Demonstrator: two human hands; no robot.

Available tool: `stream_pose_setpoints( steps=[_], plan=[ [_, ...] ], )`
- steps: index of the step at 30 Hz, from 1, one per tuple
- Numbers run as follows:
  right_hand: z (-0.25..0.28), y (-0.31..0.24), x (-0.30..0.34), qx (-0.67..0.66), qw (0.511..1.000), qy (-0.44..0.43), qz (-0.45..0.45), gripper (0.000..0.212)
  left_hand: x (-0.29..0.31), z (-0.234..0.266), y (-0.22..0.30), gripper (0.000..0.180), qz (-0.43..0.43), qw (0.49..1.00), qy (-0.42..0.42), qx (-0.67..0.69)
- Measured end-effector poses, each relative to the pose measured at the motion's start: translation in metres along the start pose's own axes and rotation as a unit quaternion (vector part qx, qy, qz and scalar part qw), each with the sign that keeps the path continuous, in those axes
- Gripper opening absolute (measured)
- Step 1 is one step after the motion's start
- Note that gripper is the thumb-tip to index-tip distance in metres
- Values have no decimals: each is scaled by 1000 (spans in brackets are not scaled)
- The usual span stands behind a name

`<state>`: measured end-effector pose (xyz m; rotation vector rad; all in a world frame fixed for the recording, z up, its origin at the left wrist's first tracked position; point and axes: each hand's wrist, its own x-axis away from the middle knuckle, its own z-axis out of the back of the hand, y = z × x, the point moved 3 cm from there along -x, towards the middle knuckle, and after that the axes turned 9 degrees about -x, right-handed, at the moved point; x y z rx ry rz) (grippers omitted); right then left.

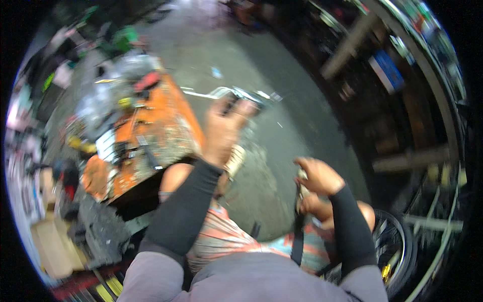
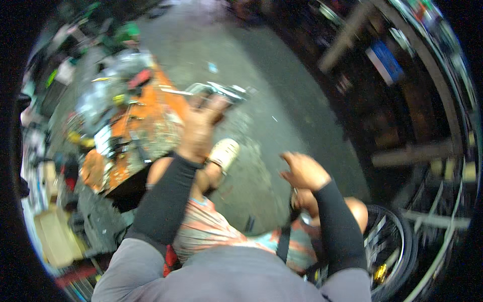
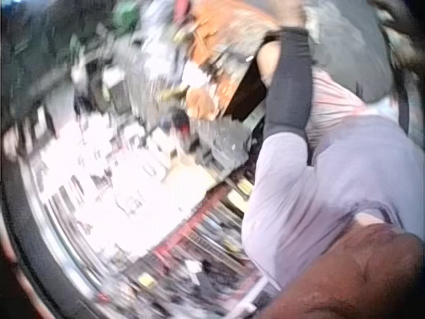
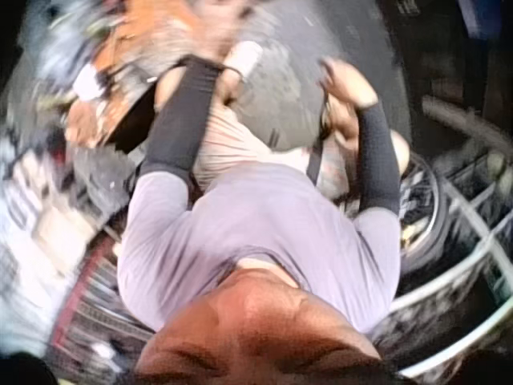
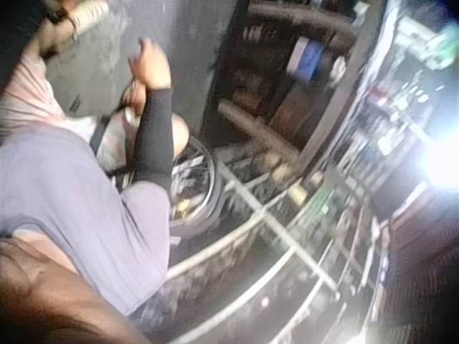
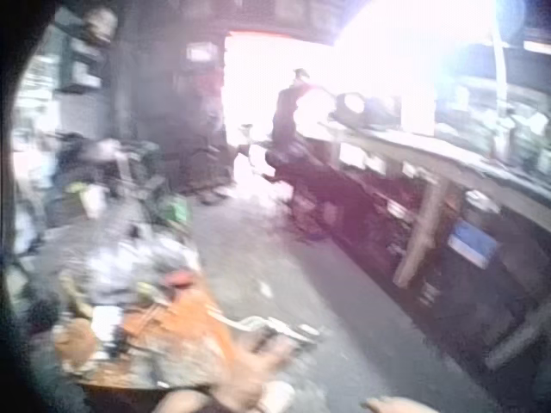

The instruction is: The person sits in a workshop and cleans a bicycle brake lever with a cloth, then inserts and adjusts a brake cable. They repeatedly test the lever and cable tension while seated.

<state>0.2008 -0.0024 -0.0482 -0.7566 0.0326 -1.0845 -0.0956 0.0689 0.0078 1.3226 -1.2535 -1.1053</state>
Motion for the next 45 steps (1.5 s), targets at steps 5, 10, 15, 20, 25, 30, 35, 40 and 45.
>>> stream_pose_setpoints(
  steps=[5, 10, 15, 20, 25, 30, 35, 40, 45],
  plan=[
    [3, -23, -3, -8, 999, -14, 31, 57, -1, -19, -7, 50, -29, 988, 60, -136],
    [-24, 9, -9, -16, 997, -30, -67, 57, 19, -27, 5, 54, -17, 991, 50, -123],
    [-22, -4, -8, 8, 995, -60, -85, 56, 23, -13, 2, 48, -12, 993, 34, -112],
    [-18, -13, 13, -67, 994, -13, -80, 56, 19, -28, 1, 47, -25, 994, 23, -102],
    [-19, -54, 26, -73, 994, -52, -59, 57, 28, -34, 11, 48, -2, 992, -40, -118],
    [-28, -62, -2, -115, 990, -77, -32, 55, 27, -50, 4, 41, -1, 994, -72, -79],
    [-90, -23, -33, -72, 987, -144, -21, 53, 35, -66, -9, 61, 58, 978, -161, -117],
    [-93, -49, -60, -127, 928, -343, 64, 60, 10, -61, -4, 41, 173, 947, -232, -141],
    [-59, -5, -82, -187, 928, -321, -38, 58, -20, -103, -54, 31, 288, 932, -181, -122]
  ],
)
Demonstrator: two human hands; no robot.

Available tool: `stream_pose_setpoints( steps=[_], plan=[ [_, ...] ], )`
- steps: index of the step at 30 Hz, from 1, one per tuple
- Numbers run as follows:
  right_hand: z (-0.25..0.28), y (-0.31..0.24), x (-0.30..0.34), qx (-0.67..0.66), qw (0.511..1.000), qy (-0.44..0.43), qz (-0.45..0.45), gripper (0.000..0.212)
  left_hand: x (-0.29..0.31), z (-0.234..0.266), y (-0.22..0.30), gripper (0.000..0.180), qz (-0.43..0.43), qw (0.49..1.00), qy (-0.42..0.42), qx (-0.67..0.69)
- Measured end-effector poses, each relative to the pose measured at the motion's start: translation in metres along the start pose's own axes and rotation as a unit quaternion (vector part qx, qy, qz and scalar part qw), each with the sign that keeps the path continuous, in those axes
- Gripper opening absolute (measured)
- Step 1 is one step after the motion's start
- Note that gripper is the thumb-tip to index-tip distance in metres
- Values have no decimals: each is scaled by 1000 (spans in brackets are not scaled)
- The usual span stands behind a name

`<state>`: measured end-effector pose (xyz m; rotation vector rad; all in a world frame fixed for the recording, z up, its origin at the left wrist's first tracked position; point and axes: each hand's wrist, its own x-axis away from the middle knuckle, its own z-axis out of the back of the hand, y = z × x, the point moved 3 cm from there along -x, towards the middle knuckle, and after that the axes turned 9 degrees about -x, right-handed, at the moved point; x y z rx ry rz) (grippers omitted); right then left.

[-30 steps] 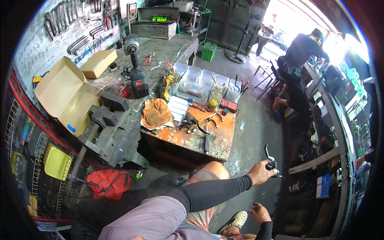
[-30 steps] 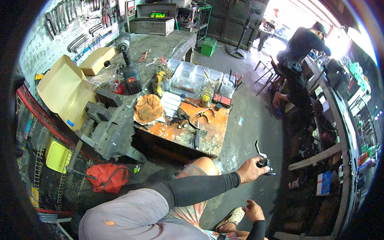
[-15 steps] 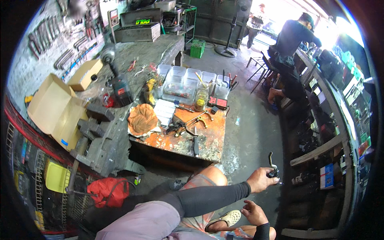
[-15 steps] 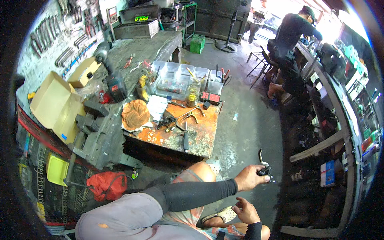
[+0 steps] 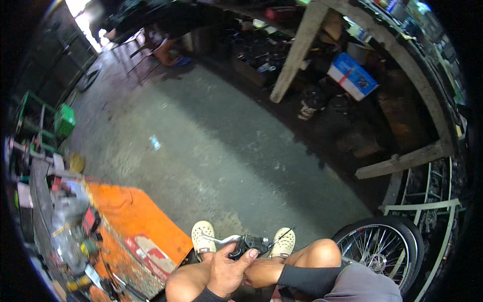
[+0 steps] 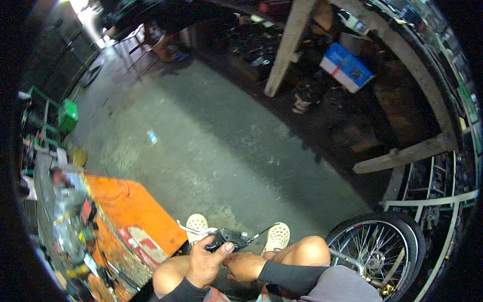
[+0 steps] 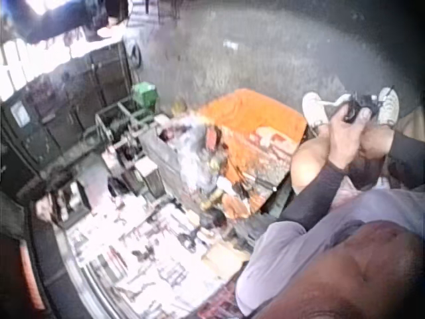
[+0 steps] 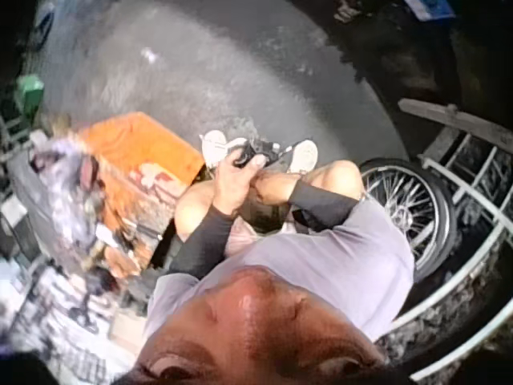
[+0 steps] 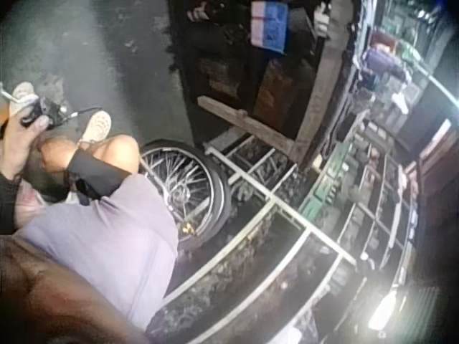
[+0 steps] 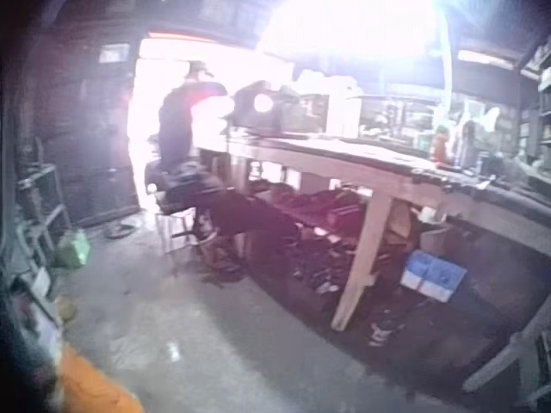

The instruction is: The person sits in a workshop and cleans a bicycle brake lever with a cloth, then inserts and adjusts a brake cable. They repeatedly test the lever and cable tension while seated.

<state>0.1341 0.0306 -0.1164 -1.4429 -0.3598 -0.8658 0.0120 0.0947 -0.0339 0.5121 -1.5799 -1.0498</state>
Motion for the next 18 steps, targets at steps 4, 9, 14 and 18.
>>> stream_pose_setpoints(
  steps=[4, 9, 14, 18],
  plan=[
    [14, 16, 6, -44, 999, 21, 12, 51, -55, -41, 5, 31, 41, 997, -44, 48],
    [-7, 47, 32, -120, 982, 130, -63, 51, -80, -19, 8, 21, 58, 983, 50, 165],
    [-15, 41, 178, -245, 903, 352, -18, 43, 25, 65, 25, 21, 120, 971, 113, 171],
    [36, -6, 357, -133, 904, 345, -215, 49, 116, 88, 139, 18, 228, 948, 149, 163]
  ],
)
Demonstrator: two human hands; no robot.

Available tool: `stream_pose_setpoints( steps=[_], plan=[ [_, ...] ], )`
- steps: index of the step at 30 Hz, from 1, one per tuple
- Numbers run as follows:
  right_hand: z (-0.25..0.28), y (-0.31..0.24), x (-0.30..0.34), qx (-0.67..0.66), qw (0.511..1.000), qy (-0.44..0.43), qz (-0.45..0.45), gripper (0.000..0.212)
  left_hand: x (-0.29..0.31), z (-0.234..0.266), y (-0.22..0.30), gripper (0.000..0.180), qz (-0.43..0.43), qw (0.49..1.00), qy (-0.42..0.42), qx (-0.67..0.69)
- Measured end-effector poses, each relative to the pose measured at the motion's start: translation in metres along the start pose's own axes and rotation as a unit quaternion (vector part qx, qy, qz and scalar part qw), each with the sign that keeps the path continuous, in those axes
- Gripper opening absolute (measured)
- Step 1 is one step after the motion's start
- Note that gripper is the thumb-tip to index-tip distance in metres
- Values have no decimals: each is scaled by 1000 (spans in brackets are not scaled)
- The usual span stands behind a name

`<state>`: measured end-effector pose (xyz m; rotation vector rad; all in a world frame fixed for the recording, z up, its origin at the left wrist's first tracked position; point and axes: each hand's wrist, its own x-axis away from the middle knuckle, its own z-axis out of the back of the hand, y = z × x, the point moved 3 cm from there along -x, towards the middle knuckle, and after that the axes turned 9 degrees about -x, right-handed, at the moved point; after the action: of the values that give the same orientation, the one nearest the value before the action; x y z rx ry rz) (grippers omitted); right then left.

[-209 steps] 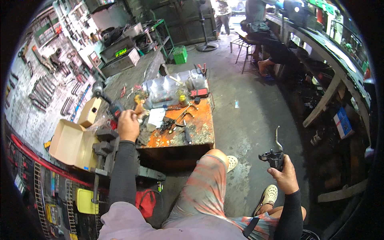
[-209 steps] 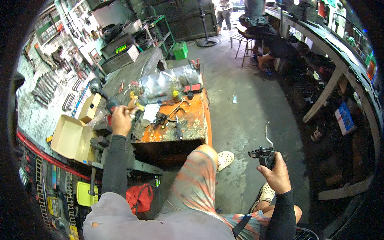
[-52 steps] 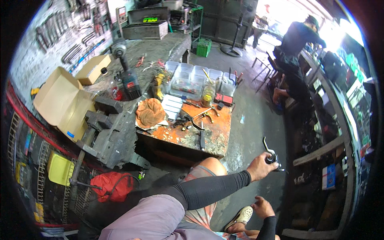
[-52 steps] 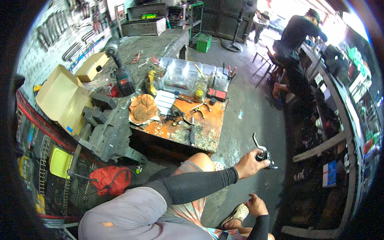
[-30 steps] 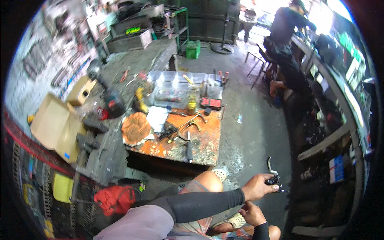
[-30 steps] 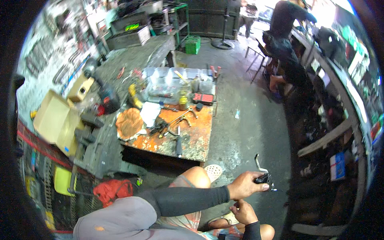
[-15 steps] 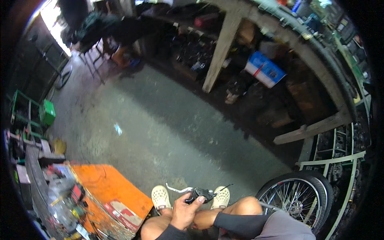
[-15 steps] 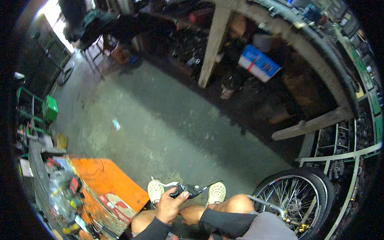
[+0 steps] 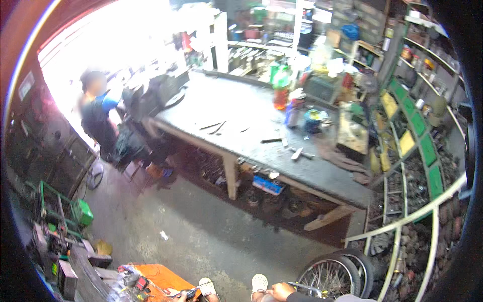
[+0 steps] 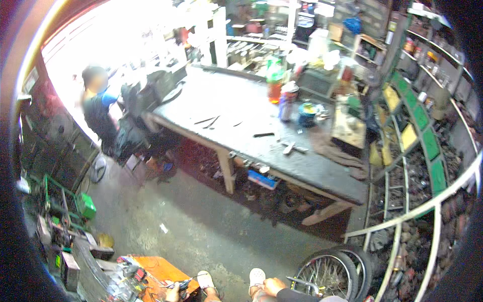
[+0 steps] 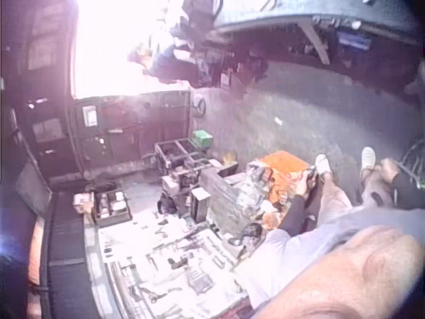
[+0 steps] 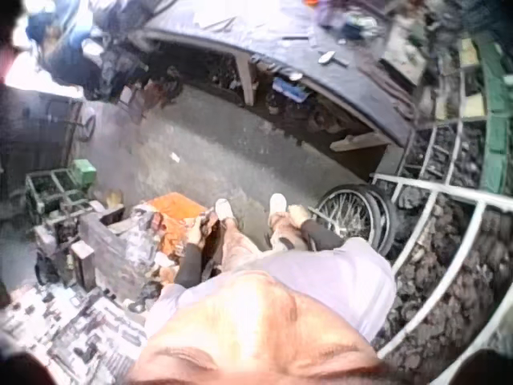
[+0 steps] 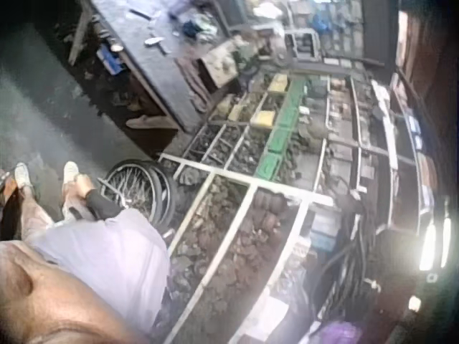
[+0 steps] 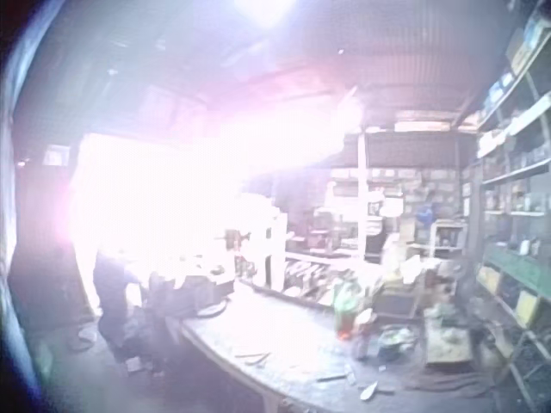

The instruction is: The person sits in a workshop and cleans a bicycle brake lever with a cloth, then inserts and adjusts a brake cable. They repeatedly test the lever and cable tension while seated.

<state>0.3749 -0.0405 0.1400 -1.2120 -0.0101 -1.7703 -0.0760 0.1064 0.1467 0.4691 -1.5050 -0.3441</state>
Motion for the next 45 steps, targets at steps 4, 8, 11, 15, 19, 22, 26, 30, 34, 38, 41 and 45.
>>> stream_pose_setpoints(
  steps=[4, 8, 11, 15, 19, 22, 26, 30, 34, 38, 41, 45],
  plan=[
    [90, 18, 55, 1, 998, 11, -65, 71, 67, 44, 26, 27, -86, 991, 83, -56],
    [145, 53, 97, -67, 983, 128, -113, 54, 68, 52, 46, 29, -126, 985, 103, -62],
    [154, 75, 91, -120, 974, 160, -105, 45, 67, 64, 34, 34, -133, 985, 107, -39],
    [175, 53, 64, -114, 977, 177, -12, 39, 50, 63, 3, 44, -128, 989, 58, 35],
    [211, 2, 8, -104, 974, 185, 74, 38, 9, 50, 24, 35, -83, 995, 49, 30],
    [261, -52, -27, -97, 967, 208, 116, 38, -36, 40, 59, 35, -51, 997, 57, -5],
    [328, -136, -67, -68, 947, 231, 210, 33, -86, 32, 112, 38, -15, 997, 54, -46],
    [405, -209, -87, -42, 939, 243, 238, 30, -125, 47, 167, 42, 3, 996, 50, -79],
    [475, -202, -104, -39, 923, 330, 194, 31, -144, 28, 210, 55, -3, 998, 52, -30],
    [560, -170, -112, -85, 848, 515, 91, 29, -138, 26, 241, 60, -35, 993, 117, -9],
    [633, -85, -136, -239, 700, 673, -6, 25, -122, 15, 232, 52, -2, 985, 172, -26],
    [701, 59, -222, -431, 608, 662, -83, 23, -93, -19, 213, 41, 24, 974, 223, -33]
  ],
)
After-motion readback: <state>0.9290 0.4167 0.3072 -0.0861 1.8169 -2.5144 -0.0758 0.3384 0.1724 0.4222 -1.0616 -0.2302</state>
